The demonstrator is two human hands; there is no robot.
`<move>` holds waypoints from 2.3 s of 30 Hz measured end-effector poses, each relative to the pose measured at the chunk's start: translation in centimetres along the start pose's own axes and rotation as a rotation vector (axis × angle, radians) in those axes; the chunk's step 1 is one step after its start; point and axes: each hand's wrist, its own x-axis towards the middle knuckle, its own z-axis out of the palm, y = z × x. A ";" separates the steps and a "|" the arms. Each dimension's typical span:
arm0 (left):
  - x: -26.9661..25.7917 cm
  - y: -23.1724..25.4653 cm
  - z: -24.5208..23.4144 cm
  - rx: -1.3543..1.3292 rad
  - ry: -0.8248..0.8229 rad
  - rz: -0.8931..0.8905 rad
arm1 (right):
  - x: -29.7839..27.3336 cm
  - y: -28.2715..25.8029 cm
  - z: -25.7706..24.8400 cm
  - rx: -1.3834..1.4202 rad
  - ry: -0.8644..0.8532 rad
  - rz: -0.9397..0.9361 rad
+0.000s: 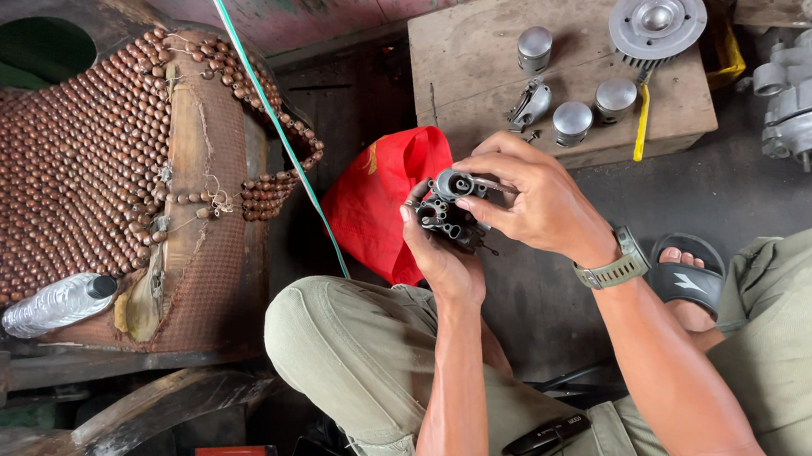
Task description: The person holds a small metallic engine component and uses a screwdriver to adjust or remove internal parts. The person repeatedly inserts and turns the screwdriver inside the component while seated on the floor.
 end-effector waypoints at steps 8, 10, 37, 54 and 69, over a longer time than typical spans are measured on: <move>-0.1 0.1 0.2 -0.016 0.067 -0.037 | 0.0 -0.1 -1.2 0.118 0.055 -0.004; 0.1 0.0 0.0 -0.018 0.083 -0.031 | 0.0 0.5 -1.5 0.127 0.094 0.028; -0.4 0.8 -0.5 -0.114 0.417 -0.196 | 9.5 27.8 6.0 -1.037 -0.407 0.406; -1.1 3.2 1.9 -0.178 0.292 -0.305 | 9.3 29.3 8.0 -1.018 -0.381 0.632; -1.6 3.1 3.4 -0.292 0.294 -0.362 | 5.9 26.9 2.9 -0.658 -0.427 0.024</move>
